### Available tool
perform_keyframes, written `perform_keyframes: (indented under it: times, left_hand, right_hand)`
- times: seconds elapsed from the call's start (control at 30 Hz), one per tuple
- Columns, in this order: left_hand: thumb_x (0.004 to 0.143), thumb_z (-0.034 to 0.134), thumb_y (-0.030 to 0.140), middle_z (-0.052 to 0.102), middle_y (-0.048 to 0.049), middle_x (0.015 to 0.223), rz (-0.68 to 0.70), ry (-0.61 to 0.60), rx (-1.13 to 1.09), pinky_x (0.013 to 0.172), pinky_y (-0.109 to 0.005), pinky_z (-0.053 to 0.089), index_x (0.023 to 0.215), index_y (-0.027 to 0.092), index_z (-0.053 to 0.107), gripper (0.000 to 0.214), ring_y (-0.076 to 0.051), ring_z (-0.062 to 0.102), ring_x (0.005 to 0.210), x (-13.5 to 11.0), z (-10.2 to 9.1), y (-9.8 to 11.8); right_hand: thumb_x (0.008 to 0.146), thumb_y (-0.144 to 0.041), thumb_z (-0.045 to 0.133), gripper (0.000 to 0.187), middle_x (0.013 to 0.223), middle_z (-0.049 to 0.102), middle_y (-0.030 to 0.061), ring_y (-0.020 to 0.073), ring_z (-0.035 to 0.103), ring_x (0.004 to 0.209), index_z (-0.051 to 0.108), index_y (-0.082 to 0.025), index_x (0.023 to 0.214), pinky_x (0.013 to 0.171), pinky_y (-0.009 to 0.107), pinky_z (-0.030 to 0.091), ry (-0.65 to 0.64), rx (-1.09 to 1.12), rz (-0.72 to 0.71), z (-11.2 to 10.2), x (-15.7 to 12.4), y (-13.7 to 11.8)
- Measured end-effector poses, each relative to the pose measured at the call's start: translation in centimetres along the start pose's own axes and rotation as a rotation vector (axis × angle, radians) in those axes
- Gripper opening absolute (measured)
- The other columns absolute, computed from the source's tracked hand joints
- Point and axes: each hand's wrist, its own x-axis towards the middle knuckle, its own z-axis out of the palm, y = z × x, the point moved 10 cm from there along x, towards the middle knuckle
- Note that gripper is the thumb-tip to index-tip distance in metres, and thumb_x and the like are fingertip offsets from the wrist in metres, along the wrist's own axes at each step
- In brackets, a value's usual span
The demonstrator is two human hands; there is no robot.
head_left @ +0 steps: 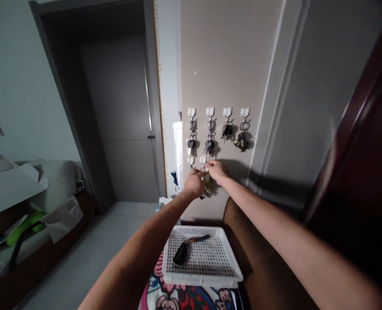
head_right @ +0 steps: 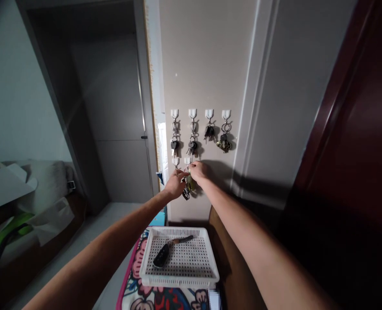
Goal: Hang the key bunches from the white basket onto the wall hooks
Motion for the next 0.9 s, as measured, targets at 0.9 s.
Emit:
perform_keyframes:
  times: [0.9]
  left_hand:
    - [0.053, 0.052, 0.023, 0.048, -0.0125, 0.095, -0.305, -0.364, 0.333, 0.074, -0.034, 0.034, 0.097, 0.014, 0.043, 0.046, -0.025, 0.042, 0.09, -16.8, 9.2, -11.5]
  right_hand:
    - [0.058, -0.023, 0.047, 0.016, 0.06, 0.057, -0.0006, 0.0102, 0.048, 0.052, 0.058, -0.02, 0.069, 0.048, 0.02, 0.033, -0.841, -0.24, -0.391, 7.9, -16.8, 2.0]
